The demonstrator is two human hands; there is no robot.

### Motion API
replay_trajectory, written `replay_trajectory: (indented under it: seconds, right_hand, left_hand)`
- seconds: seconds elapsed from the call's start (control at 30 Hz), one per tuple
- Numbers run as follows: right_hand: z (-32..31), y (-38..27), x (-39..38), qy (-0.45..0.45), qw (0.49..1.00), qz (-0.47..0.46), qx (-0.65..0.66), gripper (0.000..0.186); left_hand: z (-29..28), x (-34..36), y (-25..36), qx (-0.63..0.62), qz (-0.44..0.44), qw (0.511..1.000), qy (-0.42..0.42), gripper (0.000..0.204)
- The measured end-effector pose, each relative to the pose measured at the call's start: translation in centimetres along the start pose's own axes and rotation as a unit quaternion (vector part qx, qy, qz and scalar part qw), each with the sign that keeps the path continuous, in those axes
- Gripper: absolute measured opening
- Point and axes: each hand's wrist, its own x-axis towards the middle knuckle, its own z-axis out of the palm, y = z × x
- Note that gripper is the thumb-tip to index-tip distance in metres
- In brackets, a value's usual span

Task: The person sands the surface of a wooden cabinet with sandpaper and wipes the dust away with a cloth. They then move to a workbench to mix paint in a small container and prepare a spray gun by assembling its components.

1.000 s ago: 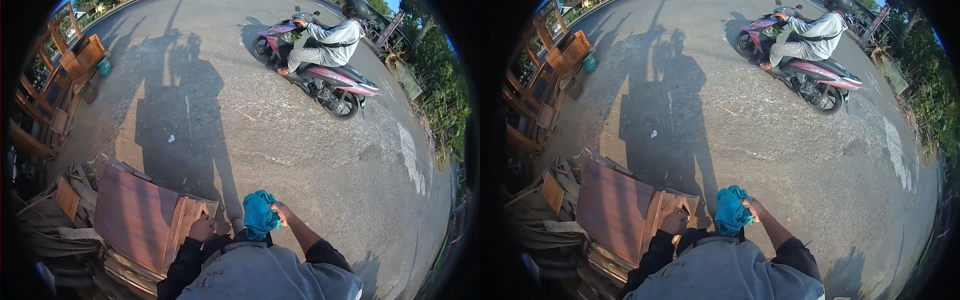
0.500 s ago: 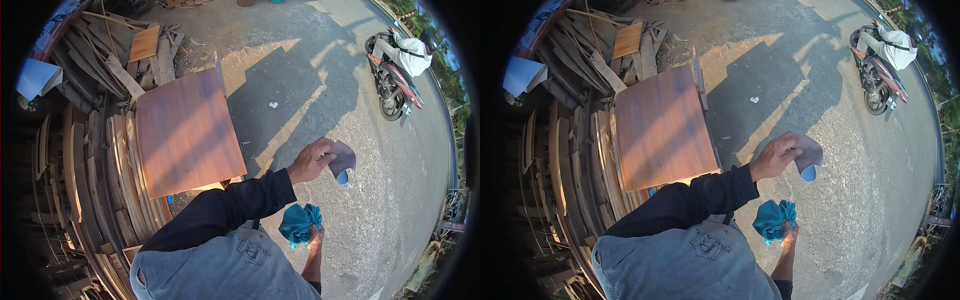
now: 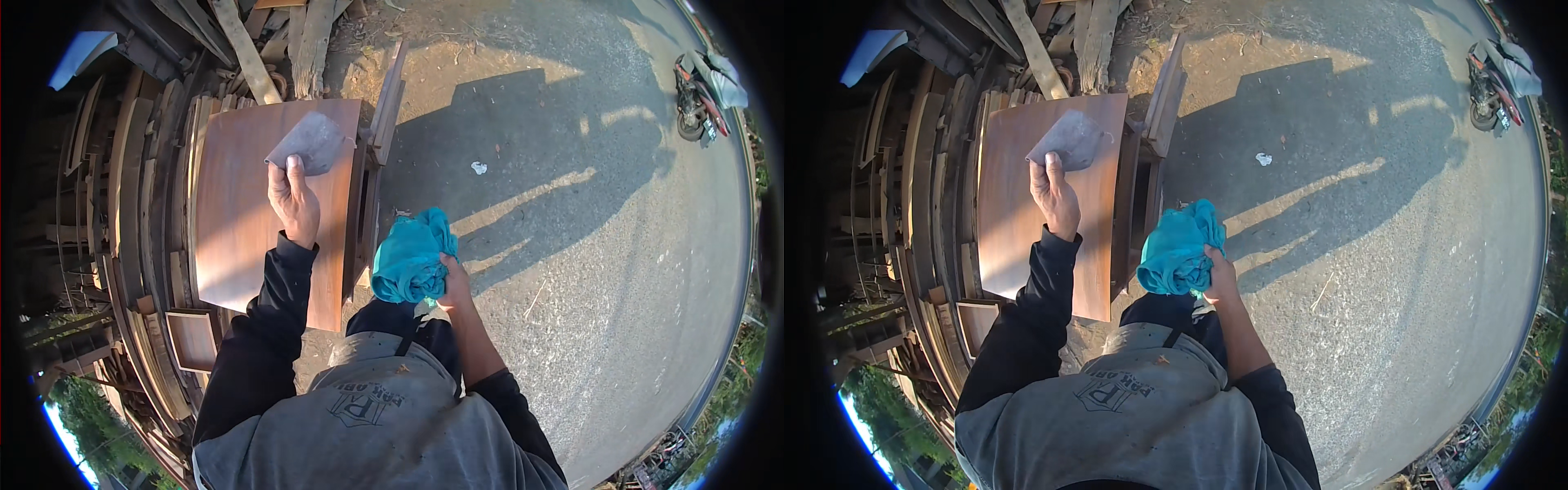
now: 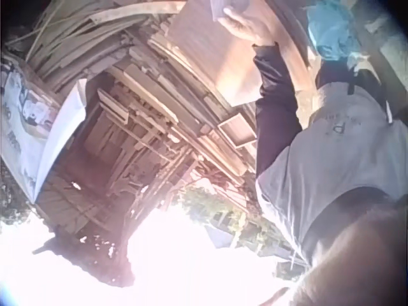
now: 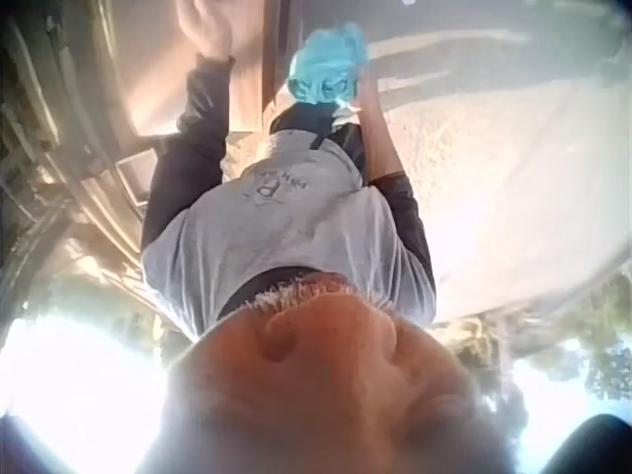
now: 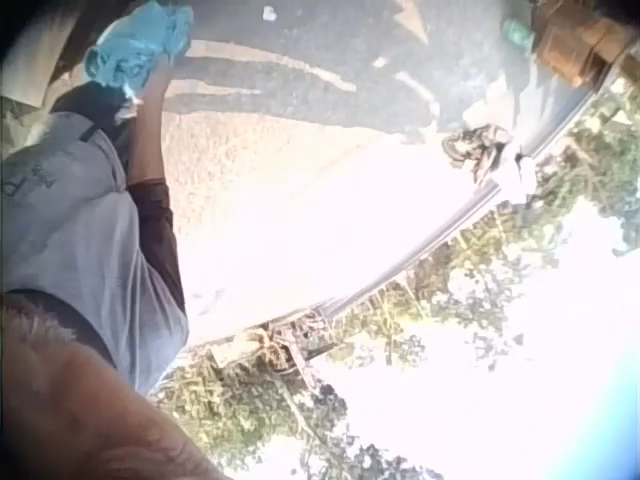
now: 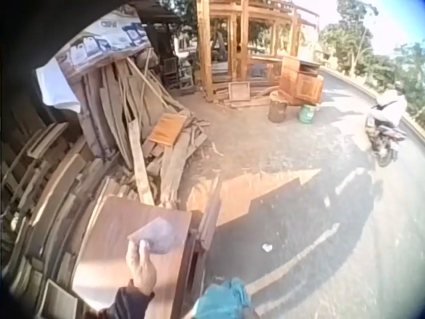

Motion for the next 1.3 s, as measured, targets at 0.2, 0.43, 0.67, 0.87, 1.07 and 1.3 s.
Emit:
replay_trajectory:
  seconds: [0.2, 0.43, 0.67, 0.87, 1.07, 1.3]
  right_hand:
    - [20.4, -2.8, 16.4, -0.137, 0.903, -0.335, -0.231, 0.026]
    - [9.0, 10.9, 5.7, -0.085, 0.987, 0.089, -0.107, 0.04]
    - [6.3, -2.0, 15.9, -0.059, 0.988, 0.138, 0.043, 0.036]
    - [9.8, -6.7, 26.8, 0.015, 0.99, -0.134, 0.046, 0.038]
    - [8.2, -4.9, 29.1, 0.075, 0.988, -0.069, 0.113, 0.037]
    - [7.4, -8.8, 35.4, 0.029, 0.969, 0.036, 0.241, 0.036]
  left_hand:
    - [1.8, 4.5, -9.2, 0.247, 0.098, 0.964, -0.008, 0.028]
    - [2.1, 2.2, -11.0, 0.274, 0.117, 0.951, 0.081, 0.028]
    - [1.8, 1.8, -11.6, 0.32, 0.095, 0.94, 0.066, 0.033]
    - [5.5, 6.2, -11.5, 0.312, 0.126, 0.941, 0.005, 0.029]
    - [24.8, 23.4, -14.6, 0.388, 0.022, 0.914, -0.116, 0.034]
    - [26.0, 32.5, -36.3, 0.613, 0.055, 0.748, -0.247, 0.043]
